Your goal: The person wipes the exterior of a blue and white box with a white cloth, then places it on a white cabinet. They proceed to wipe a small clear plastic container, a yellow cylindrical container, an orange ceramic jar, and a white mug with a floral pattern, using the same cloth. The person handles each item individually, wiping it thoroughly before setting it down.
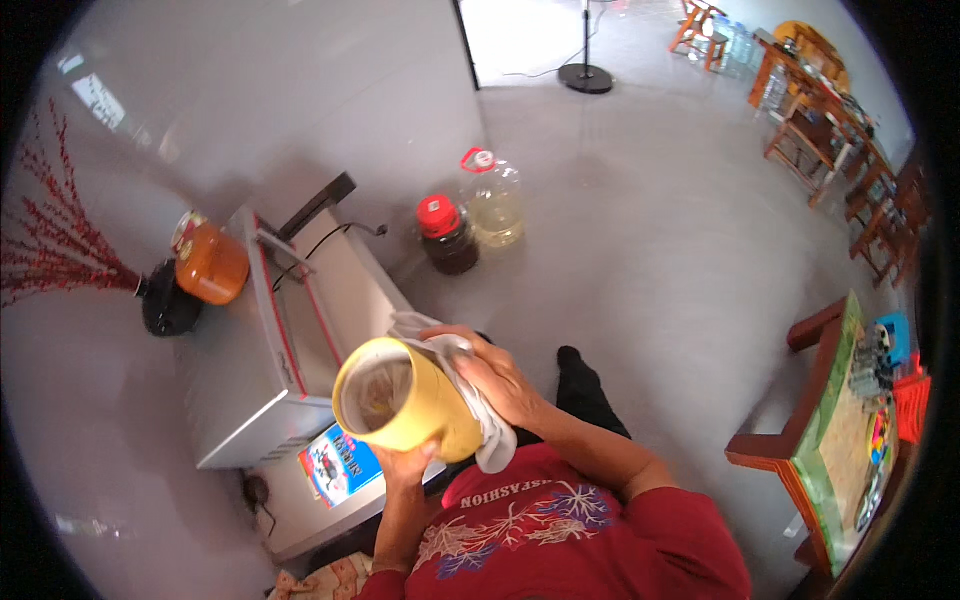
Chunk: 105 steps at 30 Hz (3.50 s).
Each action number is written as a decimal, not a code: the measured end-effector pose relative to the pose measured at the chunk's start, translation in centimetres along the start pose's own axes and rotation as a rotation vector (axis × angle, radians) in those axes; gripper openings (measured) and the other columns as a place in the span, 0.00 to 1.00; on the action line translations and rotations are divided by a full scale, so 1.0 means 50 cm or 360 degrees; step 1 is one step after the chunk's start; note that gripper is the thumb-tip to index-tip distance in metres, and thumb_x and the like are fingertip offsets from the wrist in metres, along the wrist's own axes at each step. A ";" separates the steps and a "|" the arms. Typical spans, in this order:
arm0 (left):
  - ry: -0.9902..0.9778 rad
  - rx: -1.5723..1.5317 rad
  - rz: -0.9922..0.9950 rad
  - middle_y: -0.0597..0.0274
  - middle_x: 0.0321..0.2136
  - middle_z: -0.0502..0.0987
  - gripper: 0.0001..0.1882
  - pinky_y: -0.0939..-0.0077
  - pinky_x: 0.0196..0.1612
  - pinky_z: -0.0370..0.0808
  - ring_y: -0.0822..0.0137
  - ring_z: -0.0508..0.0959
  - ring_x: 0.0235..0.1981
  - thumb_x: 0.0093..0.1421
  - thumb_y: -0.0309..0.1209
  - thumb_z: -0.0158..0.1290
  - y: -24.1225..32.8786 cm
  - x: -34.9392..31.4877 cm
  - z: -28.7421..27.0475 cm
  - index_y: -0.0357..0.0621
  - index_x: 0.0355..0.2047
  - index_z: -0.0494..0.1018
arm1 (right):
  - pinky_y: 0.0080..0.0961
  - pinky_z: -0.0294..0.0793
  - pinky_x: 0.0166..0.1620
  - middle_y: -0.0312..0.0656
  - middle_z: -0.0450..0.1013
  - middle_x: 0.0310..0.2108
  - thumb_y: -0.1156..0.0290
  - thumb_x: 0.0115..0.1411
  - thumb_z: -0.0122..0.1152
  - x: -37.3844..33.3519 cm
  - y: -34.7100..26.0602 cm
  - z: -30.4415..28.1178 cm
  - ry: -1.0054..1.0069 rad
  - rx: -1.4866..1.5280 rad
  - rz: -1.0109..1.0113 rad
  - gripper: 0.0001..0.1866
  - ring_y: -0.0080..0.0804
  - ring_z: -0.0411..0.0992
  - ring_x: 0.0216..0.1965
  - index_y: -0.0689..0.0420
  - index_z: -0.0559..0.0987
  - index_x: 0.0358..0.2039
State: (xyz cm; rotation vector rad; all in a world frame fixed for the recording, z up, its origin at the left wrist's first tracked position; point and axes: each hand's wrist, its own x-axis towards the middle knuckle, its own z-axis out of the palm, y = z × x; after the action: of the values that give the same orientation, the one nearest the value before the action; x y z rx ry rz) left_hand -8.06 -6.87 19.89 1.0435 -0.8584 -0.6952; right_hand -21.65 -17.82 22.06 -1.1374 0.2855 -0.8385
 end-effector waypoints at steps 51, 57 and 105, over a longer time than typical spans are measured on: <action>-0.0258 0.0153 0.0155 0.48 0.53 0.61 0.57 0.60 0.57 0.63 0.56 0.65 0.55 0.34 0.36 0.67 -0.083 -0.009 0.014 0.35 0.61 0.46 | 0.27 0.63 0.56 0.44 0.67 0.52 0.61 0.67 0.37 -0.055 0.094 -0.043 0.0283 0.1249 0.0330 0.22 0.31 0.66 0.53 0.59 0.64 0.57; 0.0280 0.0524 0.0068 0.50 0.49 0.65 0.48 0.67 0.54 0.68 0.59 0.70 0.49 0.38 0.19 0.62 -0.001 -0.017 0.096 0.37 0.59 0.47 | 0.22 0.62 0.53 0.38 0.68 0.48 0.65 0.67 0.41 -0.064 0.056 -0.016 0.0454 0.0177 -0.0017 0.19 0.23 0.65 0.48 0.59 0.66 0.55; -0.0278 0.0077 -0.0071 0.53 0.54 0.63 0.54 0.62 0.58 0.63 0.59 0.66 0.55 0.33 0.32 0.69 0.045 -0.009 0.059 0.38 0.60 0.51 | 0.28 0.59 0.57 0.45 0.67 0.53 0.57 0.65 0.41 0.019 -0.088 0.021 -0.0306 0.0047 -0.0418 0.24 0.31 0.64 0.55 0.60 0.66 0.55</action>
State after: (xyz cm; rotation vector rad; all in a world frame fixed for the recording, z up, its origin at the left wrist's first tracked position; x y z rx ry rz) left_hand -10.62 -7.02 22.60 1.0587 -1.0090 -0.8156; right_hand -22.30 -18.51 26.61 -1.2346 -0.0372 -0.9518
